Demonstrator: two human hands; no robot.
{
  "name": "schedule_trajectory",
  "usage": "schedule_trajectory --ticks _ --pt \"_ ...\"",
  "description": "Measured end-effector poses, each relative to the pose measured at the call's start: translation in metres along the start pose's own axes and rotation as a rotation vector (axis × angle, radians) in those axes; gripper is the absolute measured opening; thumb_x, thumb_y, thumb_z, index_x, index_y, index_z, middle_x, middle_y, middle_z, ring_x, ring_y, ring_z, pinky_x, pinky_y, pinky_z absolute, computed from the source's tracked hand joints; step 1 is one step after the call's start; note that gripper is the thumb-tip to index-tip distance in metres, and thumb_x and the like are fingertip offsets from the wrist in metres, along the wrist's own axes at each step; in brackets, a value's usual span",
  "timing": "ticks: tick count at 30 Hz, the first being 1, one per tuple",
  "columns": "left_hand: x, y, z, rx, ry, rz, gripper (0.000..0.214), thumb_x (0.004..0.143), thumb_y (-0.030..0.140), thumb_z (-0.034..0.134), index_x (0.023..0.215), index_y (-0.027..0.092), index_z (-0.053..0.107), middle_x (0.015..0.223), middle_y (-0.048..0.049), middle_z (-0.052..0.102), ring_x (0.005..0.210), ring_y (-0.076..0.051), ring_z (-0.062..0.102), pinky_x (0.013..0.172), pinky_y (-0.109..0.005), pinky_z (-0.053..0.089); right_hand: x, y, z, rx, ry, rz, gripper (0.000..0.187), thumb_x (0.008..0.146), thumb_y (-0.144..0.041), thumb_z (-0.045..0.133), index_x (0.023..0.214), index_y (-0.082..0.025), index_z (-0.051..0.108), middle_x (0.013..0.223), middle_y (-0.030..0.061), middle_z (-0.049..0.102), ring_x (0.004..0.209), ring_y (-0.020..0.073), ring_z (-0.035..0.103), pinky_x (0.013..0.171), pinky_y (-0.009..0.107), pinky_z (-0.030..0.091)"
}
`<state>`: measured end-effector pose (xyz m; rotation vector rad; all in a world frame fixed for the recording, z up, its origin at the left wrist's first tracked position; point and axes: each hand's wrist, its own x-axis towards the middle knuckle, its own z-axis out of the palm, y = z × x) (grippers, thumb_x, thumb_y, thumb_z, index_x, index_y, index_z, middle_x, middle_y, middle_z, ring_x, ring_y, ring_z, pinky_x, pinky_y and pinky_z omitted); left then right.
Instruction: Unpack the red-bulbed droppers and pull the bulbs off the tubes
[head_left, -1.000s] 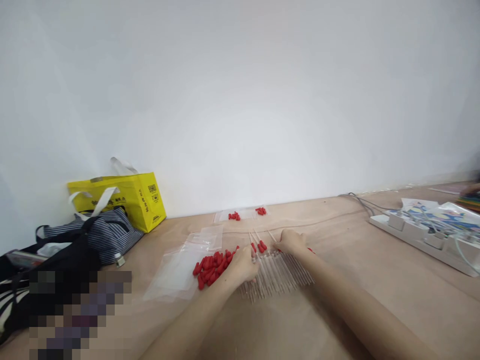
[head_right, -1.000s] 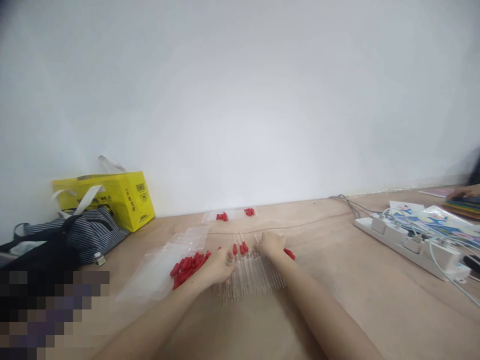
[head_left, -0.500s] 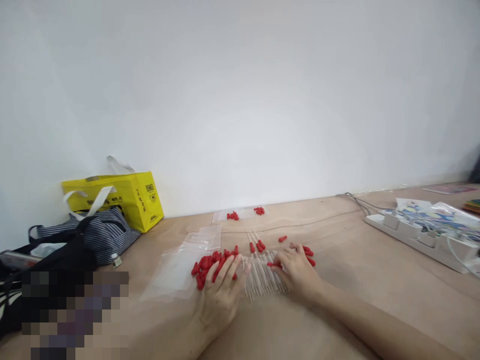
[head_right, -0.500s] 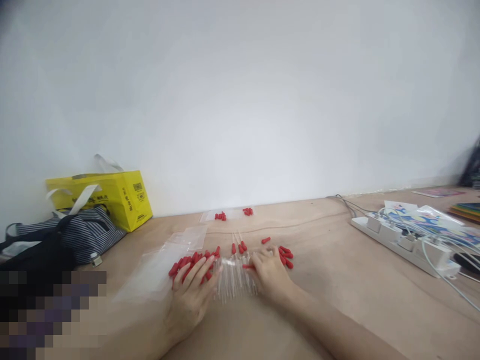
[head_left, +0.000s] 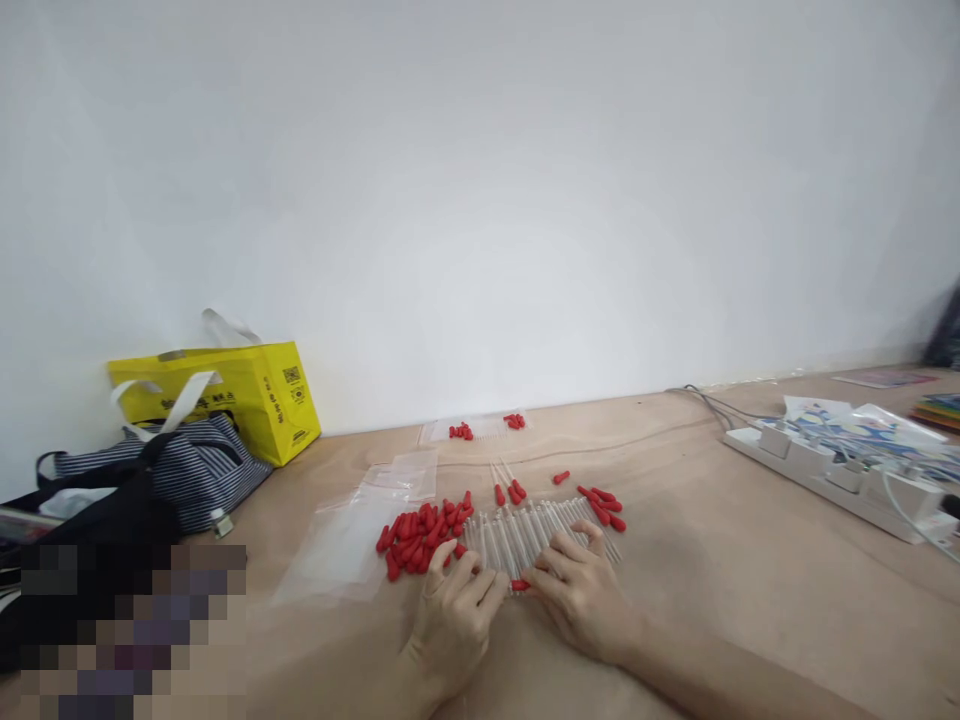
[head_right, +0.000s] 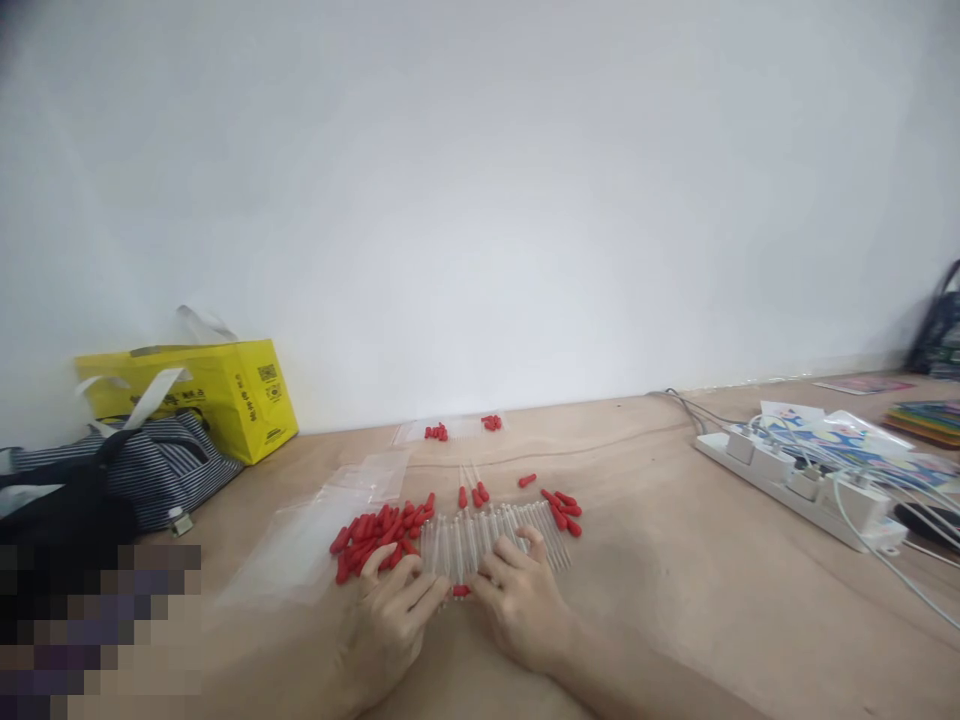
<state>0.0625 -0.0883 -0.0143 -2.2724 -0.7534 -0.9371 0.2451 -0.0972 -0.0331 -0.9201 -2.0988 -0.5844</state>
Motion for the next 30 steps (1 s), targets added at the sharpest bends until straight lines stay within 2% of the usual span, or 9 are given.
schedule_trajectory --ticks 4,7,10,15,19,21,23,26,30 --pt "0.001 0.002 -0.001 -0.034 -0.005 -0.007 0.019 0.078 0.012 0.044 0.067 0.021 0.057 0.051 0.0048 0.055 0.063 -0.013 0.05 0.087 -0.039 0.025 0.0 -0.001 -0.002 0.043 0.008 -0.016 0.011 0.073 -0.015 0.049 0.071 -0.021 0.058 0.059 -0.0028 0.052 0.065 0.0129 0.041 0.079 0.038 0.019" --pt "-0.002 -0.007 -0.002 -0.043 0.006 -0.021 0.022 0.076 0.009 0.042 0.066 0.021 0.057 0.051 0.0043 0.056 0.065 -0.014 0.051 0.086 -0.039 0.025 -0.004 0.006 -0.006 0.078 0.017 -0.015 0.013 0.073 -0.016 0.048 0.063 -0.02 0.056 0.055 -0.0028 0.05 0.064 0.0128 0.041 0.079 0.038 0.021" --pt "-0.008 -0.025 -0.005 -0.026 0.063 -0.113 0.025 0.078 0.009 0.04 0.066 0.021 0.058 0.054 0.0032 0.059 0.064 -0.014 0.052 0.084 -0.039 0.026 -0.012 0.025 -0.016 0.054 0.068 0.123 0.025 0.076 -0.017 0.045 0.053 -0.019 0.054 0.051 -0.0017 0.048 0.061 0.0128 0.043 0.078 0.036 0.025" --pt "-0.008 -0.034 -0.005 -0.11 0.034 -0.207 0.024 0.083 0.016 0.041 0.071 0.022 0.06 0.066 0.0022 0.063 0.071 -0.016 0.053 0.079 -0.037 0.03 -0.015 0.062 -0.025 0.055 0.034 0.368 0.02 0.082 -0.028 0.044 0.084 -0.025 0.064 0.073 0.002 0.062 0.073 0.0156 0.053 0.078 0.035 0.027" --pt "0.013 -0.025 -0.001 -0.234 -0.128 -0.237 0.02 0.081 0.015 0.044 0.073 0.021 0.061 0.073 -0.001 0.061 0.072 -0.016 0.051 0.068 -0.03 0.036 -0.008 0.096 -0.019 0.024 -0.059 0.792 0.026 0.079 -0.04 0.044 0.084 -0.023 0.063 0.077 0.0032 0.065 0.077 0.0188 0.056 0.077 0.035 0.031" --pt "0.031 -0.022 0.003 -0.329 -0.27 -0.257 0.02 0.08 0.012 0.044 0.075 0.02 0.062 0.073 -0.0013 0.061 0.072 -0.016 0.052 0.067 -0.029 0.037 -0.005 0.114 -0.016 0.012 -0.174 1.036 0.028 0.077 -0.043 0.044 0.078 -0.021 0.062 0.075 0.0036 0.065 0.075 0.0195 0.058 0.076 0.036 0.032" --pt "0.05 -0.02 0.01 -0.434 -0.405 -0.339 0.022 0.08 0.01 0.043 0.078 0.02 0.062 0.078 -0.0015 0.062 0.076 -0.016 0.054 0.07 -0.029 0.038 -0.003 0.129 -0.012 -0.015 -0.318 1.193 0.027 0.075 -0.043 0.045 0.075 -0.021 0.061 0.075 0.0037 0.066 0.077 0.021 0.058 0.078 0.039 0.032" --pt "0.076 -0.017 0.028 -0.565 -0.531 -0.567 0.018 0.078 0.012 0.045 0.081 0.019 0.061 0.084 -0.0019 0.064 0.08 -0.015 0.057 0.073 -0.026 0.04 -0.004 0.141 -0.007 -0.044 -0.433 1.274 0.027 0.074 -0.043 0.045 0.075 -0.021 0.061 0.075 0.0047 0.066 0.079 0.0241 0.059 0.078 0.042 0.032" --pt "0.1 -0.008 0.059 -0.565 -0.605 -0.716 0.022 0.074 0.014 0.051 0.095 0.014 0.057 0.069 -0.0013 0.065 0.062 -0.013 0.06 0.058 -0.021 0.042 -0.007 0.144 -0.002 -0.026 -0.478 1.266 0.026 0.07 -0.044 0.049 0.067 -0.021 0.061 0.072 0.0049 0.065 0.077 0.0253 0.059 0.076 0.043 0.033"
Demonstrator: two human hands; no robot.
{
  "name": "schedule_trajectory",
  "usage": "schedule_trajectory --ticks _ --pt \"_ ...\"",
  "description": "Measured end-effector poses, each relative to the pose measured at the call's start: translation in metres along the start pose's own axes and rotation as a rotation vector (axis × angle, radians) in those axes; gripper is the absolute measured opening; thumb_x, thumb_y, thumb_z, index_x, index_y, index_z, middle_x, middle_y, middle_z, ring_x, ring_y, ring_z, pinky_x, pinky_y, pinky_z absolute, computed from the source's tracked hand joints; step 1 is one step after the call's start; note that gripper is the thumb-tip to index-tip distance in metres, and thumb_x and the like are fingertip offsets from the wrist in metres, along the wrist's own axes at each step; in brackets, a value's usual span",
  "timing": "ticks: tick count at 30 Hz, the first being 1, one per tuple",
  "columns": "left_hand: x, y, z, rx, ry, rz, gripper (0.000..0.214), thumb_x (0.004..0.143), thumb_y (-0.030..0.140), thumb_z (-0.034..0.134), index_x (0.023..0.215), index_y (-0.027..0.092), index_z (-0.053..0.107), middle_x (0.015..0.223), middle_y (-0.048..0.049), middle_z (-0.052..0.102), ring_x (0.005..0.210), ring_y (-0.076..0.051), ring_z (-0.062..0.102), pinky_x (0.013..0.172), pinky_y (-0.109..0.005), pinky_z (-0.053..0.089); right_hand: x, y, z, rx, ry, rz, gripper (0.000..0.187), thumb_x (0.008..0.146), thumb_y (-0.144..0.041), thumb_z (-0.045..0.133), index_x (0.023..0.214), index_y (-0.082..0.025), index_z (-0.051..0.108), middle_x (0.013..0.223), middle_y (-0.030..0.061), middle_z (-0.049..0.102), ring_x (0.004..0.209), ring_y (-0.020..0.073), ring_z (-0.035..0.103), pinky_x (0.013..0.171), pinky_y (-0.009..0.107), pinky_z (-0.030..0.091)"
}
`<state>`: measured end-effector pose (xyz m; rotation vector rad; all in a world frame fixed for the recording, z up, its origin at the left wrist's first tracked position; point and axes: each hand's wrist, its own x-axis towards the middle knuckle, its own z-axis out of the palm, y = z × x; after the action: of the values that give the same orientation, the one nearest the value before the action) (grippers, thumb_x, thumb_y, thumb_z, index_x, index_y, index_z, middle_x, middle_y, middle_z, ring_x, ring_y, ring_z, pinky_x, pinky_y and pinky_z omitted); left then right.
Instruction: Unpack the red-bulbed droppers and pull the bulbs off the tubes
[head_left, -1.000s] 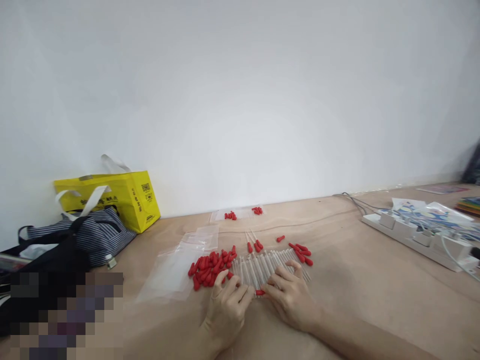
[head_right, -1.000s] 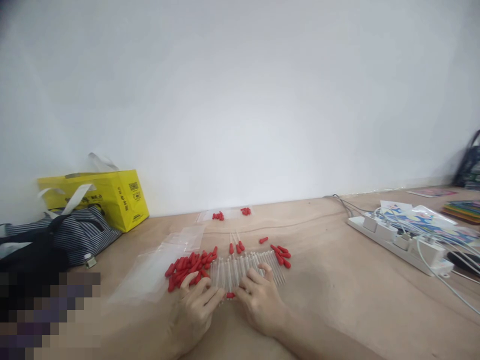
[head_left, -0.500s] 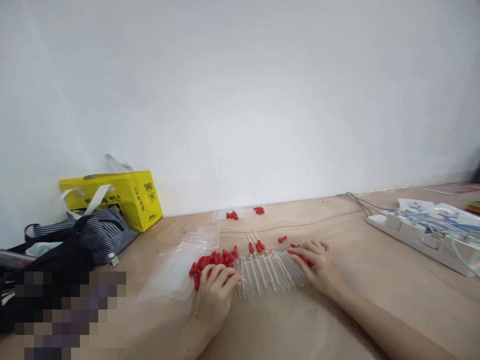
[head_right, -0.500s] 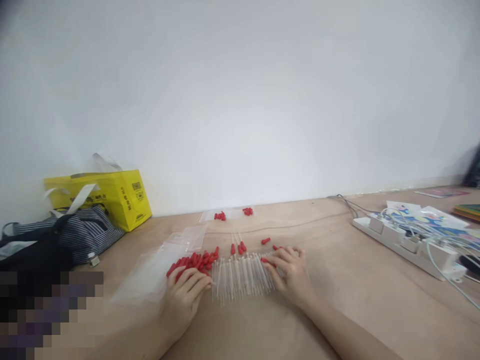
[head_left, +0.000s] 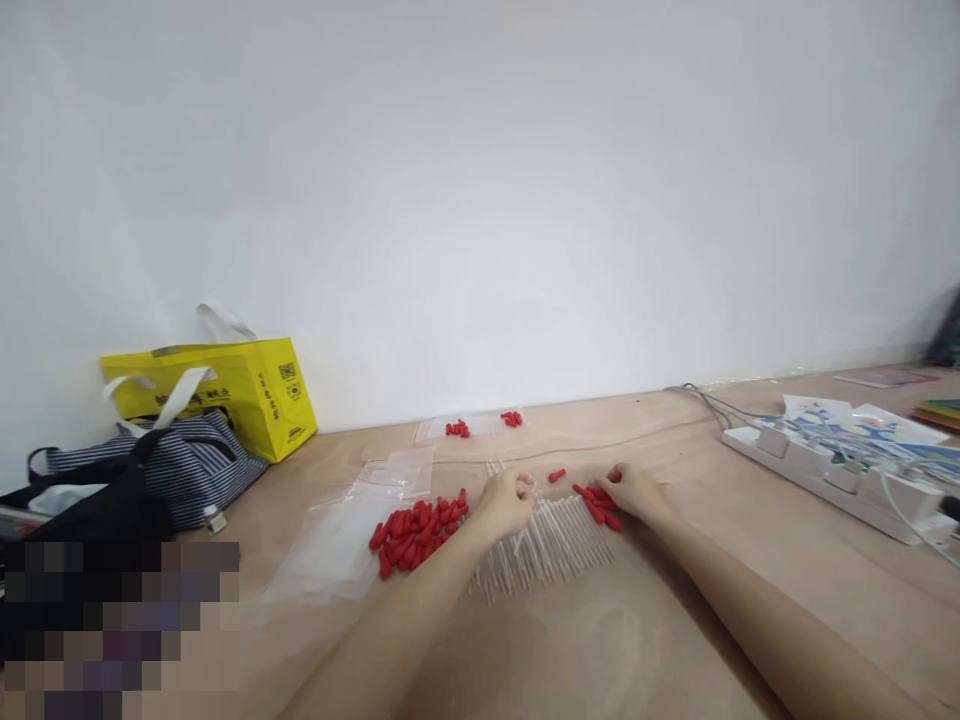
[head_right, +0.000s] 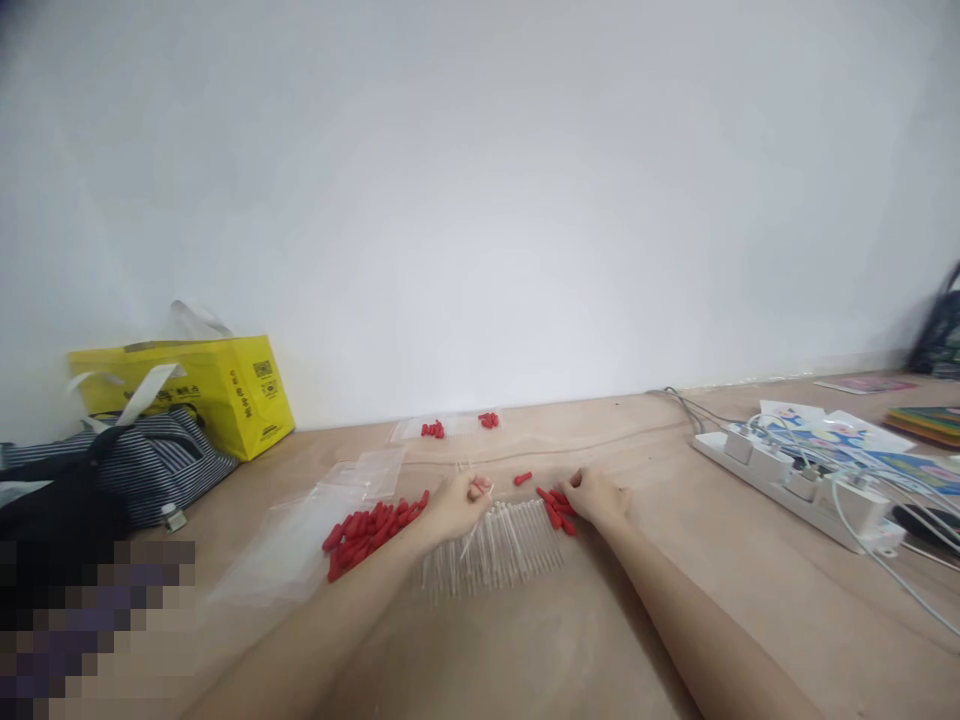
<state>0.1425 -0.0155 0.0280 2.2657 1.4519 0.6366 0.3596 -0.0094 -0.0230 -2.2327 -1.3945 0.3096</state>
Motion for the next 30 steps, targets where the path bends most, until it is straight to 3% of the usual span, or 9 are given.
schedule_trajectory --ticks 5,11,15,19,22,25,28,30 --pt "0.016 0.022 0.027 0.034 -0.027 -0.079 0.027 0.072 0.012 0.052 0.098 0.019 0.056 0.065 0.0005 0.065 0.061 -0.013 0.061 0.057 -0.02 0.042 0.0 0.002 0.002 -0.008 -0.037 -0.015 0.027 0.07 -0.043 0.049 0.062 -0.02 0.061 0.07 0.0058 0.065 0.077 0.0248 0.059 0.075 0.039 0.034" --pt "0.016 0.038 0.045 0.149 -0.031 -0.092 0.024 0.064 0.008 0.058 0.087 0.014 0.061 0.092 -0.0133 0.064 0.086 -0.025 0.06 0.068 -0.029 0.044 -0.001 0.002 0.0 0.015 -0.047 -0.037 0.028 0.073 -0.043 0.047 0.065 -0.022 0.063 0.068 0.0029 0.066 0.075 0.0216 0.06 0.074 0.036 0.034" --pt "0.011 0.04 0.046 0.205 -0.027 -0.071 0.021 0.066 0.007 0.055 0.086 0.01 0.062 0.091 -0.0171 0.063 0.085 -0.026 0.061 0.067 -0.03 0.045 -0.002 0.003 0.001 0.035 -0.038 -0.046 0.03 0.076 -0.043 0.043 0.068 -0.022 0.064 0.071 0.0024 0.066 0.075 0.0205 0.06 0.073 0.034 0.035" --pt "0.002 0.039 0.034 0.216 0.022 0.019 0.02 0.071 0.01 0.051 0.089 0.011 0.061 0.088 -0.0146 0.063 0.083 -0.024 0.06 0.067 -0.03 0.045 -0.004 0.003 0.0 0.03 0.007 -0.033 0.032 0.078 -0.043 0.041 0.072 -0.021 0.063 0.075 0.0043 0.066 0.078 0.0226 0.059 0.073 0.036 0.035" --pt "-0.016 0.027 0.017 0.197 0.065 0.134 0.022 0.076 0.013 0.046 0.094 0.016 0.059 0.084 -0.0071 0.063 0.081 -0.02 0.059 0.069 -0.028 0.043 -0.008 -0.003 -0.006 0.022 0.069 -0.044 0.029 0.079 -0.039 0.04 0.08 -0.021 0.063 0.082 0.0063 0.066 0.084 0.0227 0.058 0.075 0.035 0.034" --pt "-0.043 -0.002 -0.002 0.2 0.106 0.236 0.02 0.08 0.015 0.041 0.085 0.019 0.061 0.076 -0.0027 0.062 0.069 -0.015 0.057 0.064 -0.024 0.043 -0.016 -0.02 -0.009 0.018 0.09 -0.114 0.027 0.079 -0.035 0.04 0.082 -0.021 0.063 0.085 0.0055 0.066 0.085 0.0204 0.058 0.079 0.035 0.031" --pt "-0.07 -0.039 -0.019 0.303 0.319 0.486 0.02 0.08 0.016 0.041 0.074 0.02 0.06 0.067 -0.0014 0.058 0.063 -0.014 0.054 0.059 -0.024 0.041 -0.027 -0.048 -0.004 0.004 0.046 -0.235 0.023 0.077 -0.034 0.045 0.079 -0.022 0.064 0.085 0.0041 0.067 0.087 0.0193 0.057 0.084 0.035 0.027" --pt "-0.082 -0.06 -0.028 0.335 0.423 0.583 0.021 0.079 0.016 0.042 0.07 0.02 0.061 0.063 -0.001 0.056 0.063 -0.014 0.051 0.059 -0.025 0.041 -0.032 -0.07 0.004 -0.017 -0.006 -0.299 0.02 0.074 -0.035 0.049 0.075 -0.022 0.065 0.085 0.0044 0.067 0.089 0.0206 0.056 0.084 0.037 0.027"
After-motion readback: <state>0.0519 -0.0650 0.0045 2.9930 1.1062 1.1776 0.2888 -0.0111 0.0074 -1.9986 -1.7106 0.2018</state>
